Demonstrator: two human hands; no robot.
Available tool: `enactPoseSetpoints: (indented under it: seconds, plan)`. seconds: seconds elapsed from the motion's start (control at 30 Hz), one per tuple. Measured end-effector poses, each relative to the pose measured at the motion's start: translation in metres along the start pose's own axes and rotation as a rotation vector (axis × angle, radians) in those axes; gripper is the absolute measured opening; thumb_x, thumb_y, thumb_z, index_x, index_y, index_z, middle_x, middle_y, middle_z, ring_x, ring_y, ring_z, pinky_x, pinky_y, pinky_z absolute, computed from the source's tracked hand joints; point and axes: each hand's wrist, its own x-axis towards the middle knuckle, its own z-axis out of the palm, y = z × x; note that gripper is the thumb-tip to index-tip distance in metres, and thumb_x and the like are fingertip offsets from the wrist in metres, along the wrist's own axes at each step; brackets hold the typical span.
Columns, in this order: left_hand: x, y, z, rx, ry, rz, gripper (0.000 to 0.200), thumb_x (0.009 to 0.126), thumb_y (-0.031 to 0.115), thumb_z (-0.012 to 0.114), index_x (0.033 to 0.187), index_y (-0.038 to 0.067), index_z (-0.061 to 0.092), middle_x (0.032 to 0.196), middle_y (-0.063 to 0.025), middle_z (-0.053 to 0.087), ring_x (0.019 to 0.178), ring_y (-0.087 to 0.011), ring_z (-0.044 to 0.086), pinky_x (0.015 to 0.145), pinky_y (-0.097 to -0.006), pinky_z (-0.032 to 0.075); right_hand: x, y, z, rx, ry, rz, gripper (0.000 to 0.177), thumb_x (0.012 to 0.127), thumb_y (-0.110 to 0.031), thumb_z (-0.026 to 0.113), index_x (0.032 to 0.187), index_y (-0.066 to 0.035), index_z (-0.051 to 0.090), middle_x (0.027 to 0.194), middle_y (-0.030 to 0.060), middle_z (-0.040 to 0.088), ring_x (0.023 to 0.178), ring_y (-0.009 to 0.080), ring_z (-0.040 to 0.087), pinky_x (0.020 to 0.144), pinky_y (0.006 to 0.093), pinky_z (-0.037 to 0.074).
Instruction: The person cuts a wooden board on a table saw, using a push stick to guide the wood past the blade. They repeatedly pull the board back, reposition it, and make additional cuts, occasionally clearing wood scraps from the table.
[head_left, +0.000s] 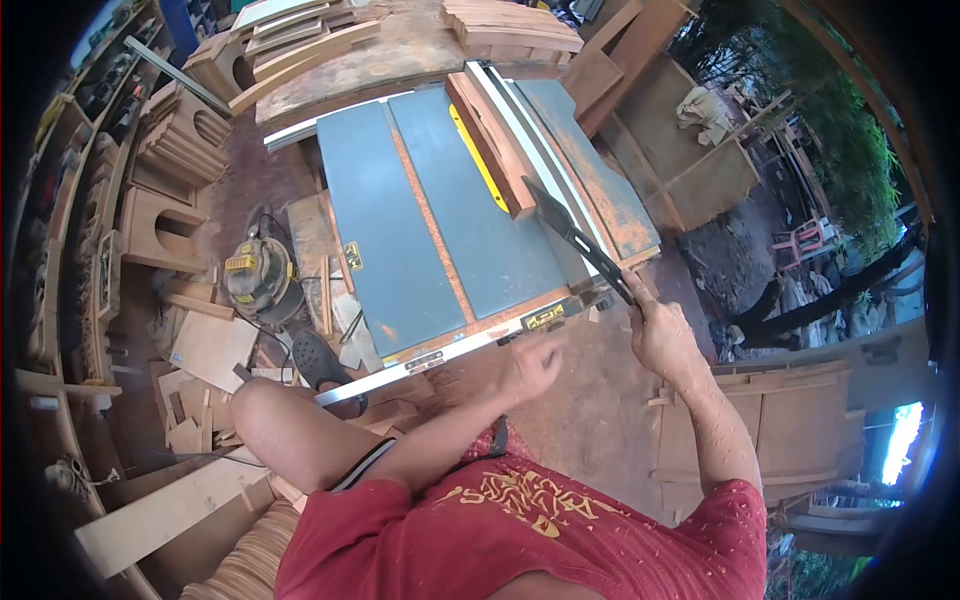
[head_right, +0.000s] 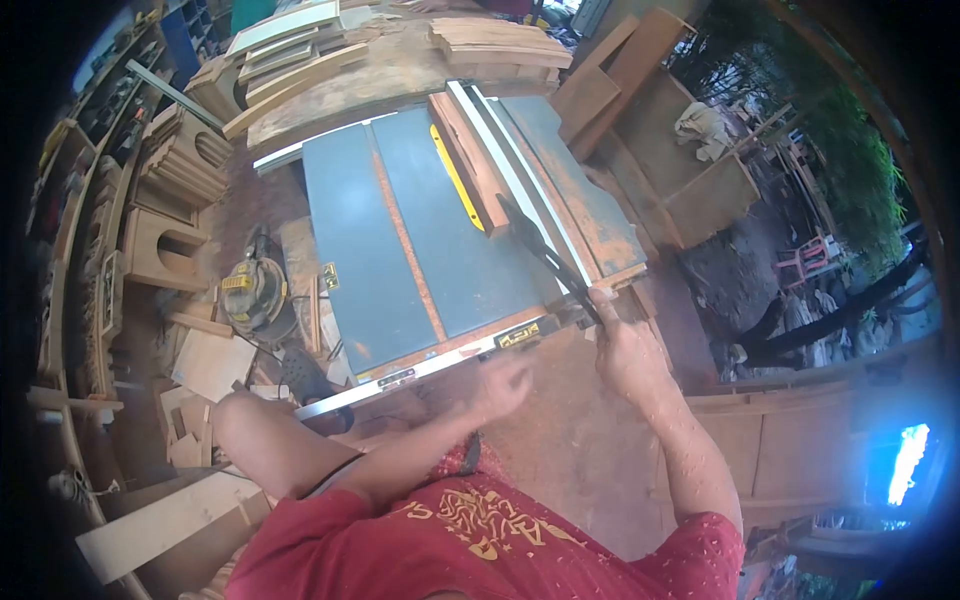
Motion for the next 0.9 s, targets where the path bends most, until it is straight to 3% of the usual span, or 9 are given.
enactPoseSetpoints:
  seconds: [0.03, 0.13, 0.2, 0.27, 0.37, 0.47, 0.57, 0.73, 0.9]
  plan:
    - [-0.015, -0.008, 0.01, -0.066, -0.005, -0.021, 0.028, 0.089, 0.01, 0.066, 0.116, 0.006, 0.071, 0.098, -0.0197, 0.072, 0.083, -0.0355, 0.071, 0.077, -0.0444, 0.056, 0.002, -0.002, -0.002, 0.003, -0.001, 0.013, 0.061, 0.093, -0.001, 0.054, 0.152, -0.013, 0.046, 0.097, 0.0344, 0.068, 0.092, 0.0541, 0.064, 0.086, 0.0576, 0.051]
    - [-0.056, -0.079, 0.035, -0.095, -0.155, -0.322, 0.024, 0.094, 0.014, 0.064, 0.114, 0.005, 0.072, 0.093, -0.0161, 0.075, 0.08, -0.0348, 0.073, 0.076, -0.0418, 0.057, 0.009, -0.01, -0.007, 0.011, -0.017, 0.05, 0.059, 0.095, -0.005, 0.053, 0.153, -0.015, 0.047, 0.098, 0.0342, 0.068, 0.097, 0.0535, 0.064, 0.089, 0.0575, 0.051]
    - [-0.075, -0.154, 0.037, -0.521, -0.275, -1.139, 0.034, 0.101, 0.028, 0.058, 0.125, 0.007, 0.067, 0.109, -0.0161, 0.074, 0.096, -0.0349, 0.072, 0.087, -0.0413, 0.059, 0.017, -0.004, 0.0, 0.029, -0.004, 0.037, 0.058, 0.096, -0.007, 0.052, 0.153, -0.017, 0.047, 0.1, 0.0348, 0.067, 0.1, 0.0526, 0.064, 0.09, 0.0574, 0.051]
    - [-0.099, -0.241, 0.05, -0.945, 0.16, -1.424, 0.048, 0.104, 0.04, 0.053, 0.137, 0.007, 0.057, 0.128, -0.0188, 0.066, 0.112, -0.0364, 0.067, 0.098, -0.0463, 0.057, 0.024, -0.003, 0.002, 0.027, 0.017, 0.036, 0.057, 0.097, -0.008, 0.051, 0.152, -0.018, 0.048, 0.102, 0.035, 0.067, 0.102, 0.052, 0.063, 0.091, 0.0572, 0.051]
    - [-0.068, -0.21, 0.014, -1.129, 0.633, -1.436, 0.056, 0.109, 0.037, 0.041, 0.15, 0.0, 0.039, 0.149, -0.0225, 0.049, 0.136, -0.0367, 0.052, 0.112, -0.0499, 0.048, 0.032, -0.008, 0.0, 0.003, 0.057, 0.024, 0.055, 0.096, -0.009, 0.051, 0.151, -0.018, 0.05, 0.105, 0.0348, 0.067, 0.104, 0.0515, 0.063, 0.092, 0.0564, 0.051]
    - [-0.063, -0.208, 0.013, -1.56, 0.829, -1.198, 0.056, 0.109, 0.04, 0.035, 0.153, 0.004, 0.037, 0.155, -0.0208, 0.043, 0.143, -0.037, 0.045, 0.114, -0.0558, 0.044, 0.044, -0.007, 0.004, 0.01, 0.072, -0.024, 0.054, 0.096, -0.008, 0.051, 0.149, -0.015, 0.052, 0.109, 0.035, 0.067, 0.105, 0.051, 0.063, 0.094, 0.0555, 0.051]
    - [-0.06, -0.221, 0.017, -1.776, 0.93, -1.036, 0.058, 0.109, 0.043, 0.036, 0.154, 0.006, 0.036, 0.157, -0.0195, 0.041, 0.144, -0.0375, 0.042, 0.115, -0.0575, 0.042, 0.053, -0.007, 0.003, 0.015, 0.06, -0.036, 0.054, 0.095, -0.007, 0.051, 0.148, -0.013, 0.053, 0.113, 0.0355, 0.066, 0.108, 0.0503, 0.063, 0.095, 0.0548, 0.051]
    - [-0.077, -0.249, 0.0, -1.729, 1.032, -0.952, 0.061, 0.107, 0.048, 0.036, 0.156, 0.01, 0.035, 0.16, -0.0174, 0.038, 0.147, -0.0385, 0.036, 0.116, -0.0602, 0.039, 0.066, -0.019, 0.001, 0.034, 0.067, -0.052, 0.054, 0.093, -0.005, 0.05, 0.147, -0.011, 0.053, 0.119, 0.0356, 0.063, 0.111, 0.0495, 0.063, 0.094, 0.053, 0.051]
    - [-0.092, -0.267, -0.009, -1.669, 1.072, -0.93, 0.065, 0.106, 0.053, 0.037, 0.158, 0.014, 0.033, 0.163, -0.0153, 0.034, 0.15, -0.0394, 0.031, 0.118, -0.0629, 0.035, 0.105, -0.009, 0.012, -0.009, 0.176, -0.184, 0.055, 0.092, -0.004, 0.051, 0.146, -0.012, 0.054, 0.108, 0.0336, 0.067, 0.106, 0.0497, 0.065, 0.093, 0.0535, 0.051]
